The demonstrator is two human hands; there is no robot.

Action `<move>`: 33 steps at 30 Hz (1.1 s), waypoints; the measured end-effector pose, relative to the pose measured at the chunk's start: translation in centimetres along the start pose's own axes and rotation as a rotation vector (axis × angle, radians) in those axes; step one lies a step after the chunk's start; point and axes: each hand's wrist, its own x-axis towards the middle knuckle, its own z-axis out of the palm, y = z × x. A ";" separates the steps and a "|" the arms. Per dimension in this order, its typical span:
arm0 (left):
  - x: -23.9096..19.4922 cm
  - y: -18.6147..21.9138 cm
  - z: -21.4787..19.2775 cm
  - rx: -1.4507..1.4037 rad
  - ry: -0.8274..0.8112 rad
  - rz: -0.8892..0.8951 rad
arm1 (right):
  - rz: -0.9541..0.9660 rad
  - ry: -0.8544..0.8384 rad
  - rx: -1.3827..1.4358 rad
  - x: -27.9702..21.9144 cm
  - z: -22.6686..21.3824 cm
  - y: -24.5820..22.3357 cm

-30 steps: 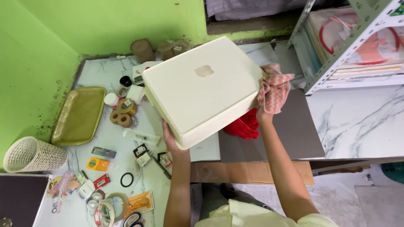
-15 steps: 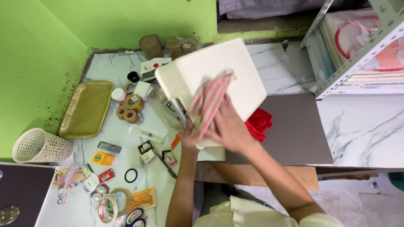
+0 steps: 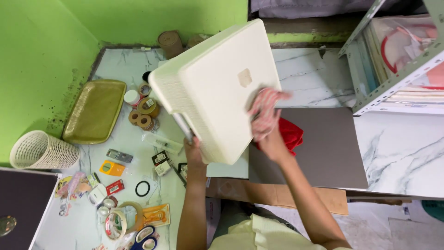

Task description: The person wipes a white plastic storage bin with a cloth and places it on a table. They then pick up several tubes of adhesive from the cluttered surface and arrange them inside the bin.

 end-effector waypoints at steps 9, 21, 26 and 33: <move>-2.1 2.1 0.4 0.614 -0.091 -0.138 | 0.065 0.171 0.374 5.4 2.2 -2.6; 7.5 1.7 10.9 0.928 -0.458 -0.039 | 0.740 0.340 1.063 -0.2 0.6 5.2; 7.4 -4.7 14.3 1.007 -0.561 -0.107 | 0.585 0.317 0.965 -9.4 -1.9 17.0; 8.4 -14.0 20.1 1.379 -0.967 0.018 | 0.816 0.492 0.980 -3.7 -13.3 10.8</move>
